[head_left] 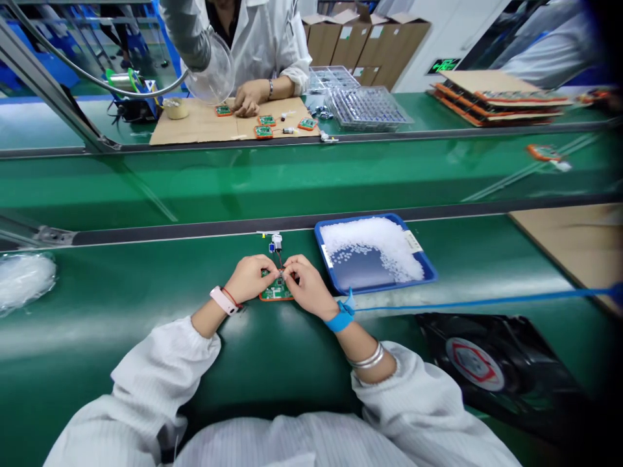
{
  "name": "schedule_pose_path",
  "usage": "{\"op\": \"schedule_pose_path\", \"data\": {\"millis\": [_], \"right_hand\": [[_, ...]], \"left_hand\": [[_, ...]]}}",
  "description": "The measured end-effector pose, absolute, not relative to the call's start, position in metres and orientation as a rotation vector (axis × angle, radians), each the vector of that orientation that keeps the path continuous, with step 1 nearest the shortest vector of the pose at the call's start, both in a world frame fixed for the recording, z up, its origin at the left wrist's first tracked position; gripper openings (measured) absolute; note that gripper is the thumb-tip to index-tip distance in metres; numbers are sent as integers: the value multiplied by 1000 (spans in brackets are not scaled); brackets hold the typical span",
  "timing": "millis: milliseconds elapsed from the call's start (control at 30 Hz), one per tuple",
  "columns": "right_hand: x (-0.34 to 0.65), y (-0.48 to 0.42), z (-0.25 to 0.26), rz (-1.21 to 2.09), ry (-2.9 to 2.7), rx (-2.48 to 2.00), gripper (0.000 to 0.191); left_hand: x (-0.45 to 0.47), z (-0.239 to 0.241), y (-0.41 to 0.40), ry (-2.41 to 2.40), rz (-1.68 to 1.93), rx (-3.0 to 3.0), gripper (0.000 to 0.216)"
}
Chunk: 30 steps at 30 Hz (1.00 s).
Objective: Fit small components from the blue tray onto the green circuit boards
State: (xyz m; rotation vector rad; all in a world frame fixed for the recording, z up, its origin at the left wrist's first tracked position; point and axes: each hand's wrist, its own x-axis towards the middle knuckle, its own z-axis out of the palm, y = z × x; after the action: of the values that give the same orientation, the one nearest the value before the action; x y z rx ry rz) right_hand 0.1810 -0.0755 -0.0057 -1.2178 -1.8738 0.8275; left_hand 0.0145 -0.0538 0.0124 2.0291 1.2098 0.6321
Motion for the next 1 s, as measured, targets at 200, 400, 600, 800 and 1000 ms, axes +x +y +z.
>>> {"op": "schedule_pose_path", "data": {"millis": [200, 400, 600, 800, 1000], "right_hand": [[182, -77, -3, 912, -1791, -1235, 14], [208, -78, 19, 767, -1638, -1185, 12], [240, -62, 13, 684, -1382, -1283, 15], [238, -60, 7, 769, -1311, -1261, 18], [238, -60, 6, 797, -1326, -1264, 20]], "left_hand": [[11, 17, -58, 1327, 643, 2040, 10], [-6, 15, -80, 1112, 513, 2380, 69], [0, 32, -26, 1041, 574, 1591, 56], [2, 39, 75, 1339, 1377, 1312, 56], [-20, -1, 110, 1767, 1017, 2021, 72]]}}
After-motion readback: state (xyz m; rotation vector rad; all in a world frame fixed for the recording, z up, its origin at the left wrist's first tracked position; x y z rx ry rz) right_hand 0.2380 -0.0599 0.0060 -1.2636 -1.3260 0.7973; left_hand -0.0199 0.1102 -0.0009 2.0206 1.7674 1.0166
